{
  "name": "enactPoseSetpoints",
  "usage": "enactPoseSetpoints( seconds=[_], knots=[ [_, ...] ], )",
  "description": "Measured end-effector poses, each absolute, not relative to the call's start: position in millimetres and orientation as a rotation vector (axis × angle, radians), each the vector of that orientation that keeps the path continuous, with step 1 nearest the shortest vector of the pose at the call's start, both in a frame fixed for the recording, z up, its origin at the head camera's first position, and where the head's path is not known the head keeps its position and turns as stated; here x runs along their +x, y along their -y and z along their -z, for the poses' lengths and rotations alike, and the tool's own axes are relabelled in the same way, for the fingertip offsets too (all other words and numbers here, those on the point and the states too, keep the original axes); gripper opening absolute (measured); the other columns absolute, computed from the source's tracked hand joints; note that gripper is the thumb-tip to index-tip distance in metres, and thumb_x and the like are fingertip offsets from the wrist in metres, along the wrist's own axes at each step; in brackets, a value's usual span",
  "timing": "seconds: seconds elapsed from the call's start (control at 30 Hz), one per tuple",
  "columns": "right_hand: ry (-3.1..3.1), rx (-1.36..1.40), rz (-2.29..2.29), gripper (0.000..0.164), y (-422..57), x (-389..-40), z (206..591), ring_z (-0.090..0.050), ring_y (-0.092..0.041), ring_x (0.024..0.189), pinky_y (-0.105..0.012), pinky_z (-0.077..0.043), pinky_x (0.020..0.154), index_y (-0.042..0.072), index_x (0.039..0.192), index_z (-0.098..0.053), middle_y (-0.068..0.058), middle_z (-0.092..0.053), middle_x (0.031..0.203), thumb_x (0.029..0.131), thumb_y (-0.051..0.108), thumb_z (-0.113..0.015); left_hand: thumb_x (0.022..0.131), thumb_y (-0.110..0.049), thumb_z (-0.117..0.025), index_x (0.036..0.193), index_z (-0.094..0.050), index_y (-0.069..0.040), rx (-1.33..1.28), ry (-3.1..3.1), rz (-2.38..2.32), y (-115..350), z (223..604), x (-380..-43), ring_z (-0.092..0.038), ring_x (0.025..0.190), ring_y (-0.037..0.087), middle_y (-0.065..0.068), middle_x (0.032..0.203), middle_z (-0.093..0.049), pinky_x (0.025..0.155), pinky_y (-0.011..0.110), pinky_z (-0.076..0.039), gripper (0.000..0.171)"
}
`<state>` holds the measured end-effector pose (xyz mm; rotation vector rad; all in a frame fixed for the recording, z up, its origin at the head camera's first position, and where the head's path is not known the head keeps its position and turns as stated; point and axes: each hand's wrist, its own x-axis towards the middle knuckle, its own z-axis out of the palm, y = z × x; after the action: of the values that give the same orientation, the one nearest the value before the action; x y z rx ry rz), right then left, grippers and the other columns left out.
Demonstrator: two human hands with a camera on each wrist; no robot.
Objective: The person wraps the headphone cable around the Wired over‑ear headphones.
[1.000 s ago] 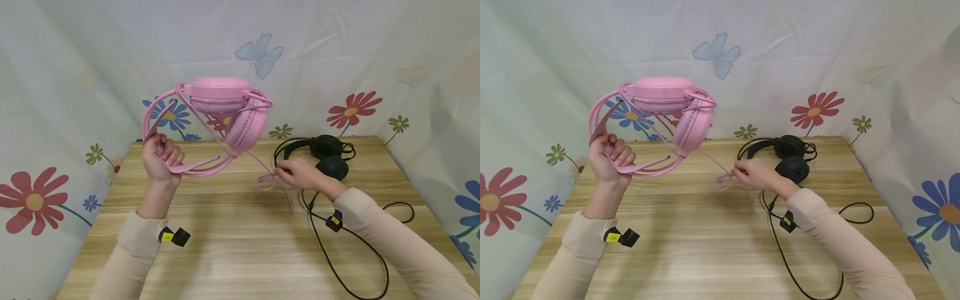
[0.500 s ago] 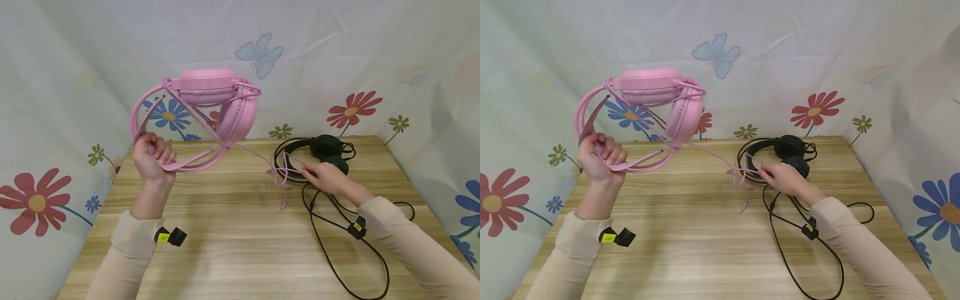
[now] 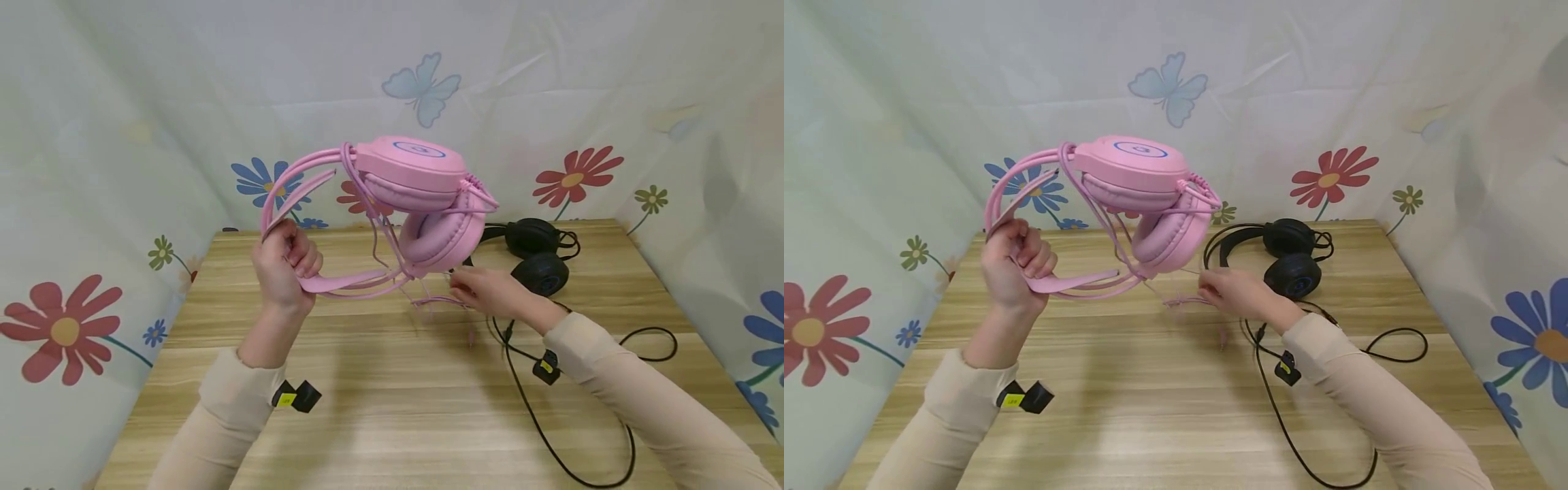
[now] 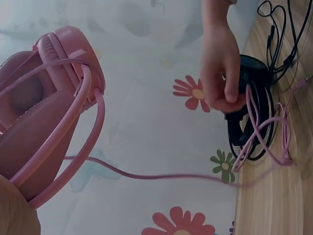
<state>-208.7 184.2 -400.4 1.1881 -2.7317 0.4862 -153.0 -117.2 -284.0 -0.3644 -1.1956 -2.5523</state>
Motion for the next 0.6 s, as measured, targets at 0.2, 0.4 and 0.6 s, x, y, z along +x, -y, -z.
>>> enactPoseSetpoints(
  seconds=[0.2,0.4,0.6],
  knots=[
    [2.568,1.339,-0.790,0.034,-136.7,-208.0,392.7,-0.055,-0.018,0.096,-0.035,-0.047,0.082,0.004,0.119,-0.052,-0.007,-0.057,0.108,0.087,0.014,-0.061,0.088,0.000,-0.029,0.055,-0.028,-0.012,-0.336,1.236,2.547,110.1,281.9,-147.9,-0.014,0.034,0.009,-0.001,0.047,-0.018,0.034,0.021,-0.008,0.035],
    [2.445,1.555,-1.207,0.054,-91.3,-193.7,393.5,-0.051,-0.030,0.118,-0.032,-0.044,0.096,-0.009,0.135,-0.033,-0.024,-0.046,0.133,0.088,0.002,-0.057,0.088,-0.001,-0.031,0.056,-0.029,-0.012,-0.319,1.287,2.543,104.9,280.0,-142.7,-0.016,0.033,0.009,-0.002,0.046,-0.019,0.033,0.021,-0.010,0.034],
    [2.436,1.610,-1.636,0.036,-65.3,-175.4,391.7,-0.061,-0.025,0.097,-0.027,-0.051,0.080,-0.005,0.127,-0.045,-0.020,-0.059,0.115,0.093,0.003,-0.049,0.088,-0.002,-0.033,0.057,-0.031,-0.011,-0.317,1.328,2.488,102.3,277.5,-139.1,-0.018,0.033,0.009,-0.002,0.046,-0.021,0.033,0.022,-0.011,0.031]
  ],
)
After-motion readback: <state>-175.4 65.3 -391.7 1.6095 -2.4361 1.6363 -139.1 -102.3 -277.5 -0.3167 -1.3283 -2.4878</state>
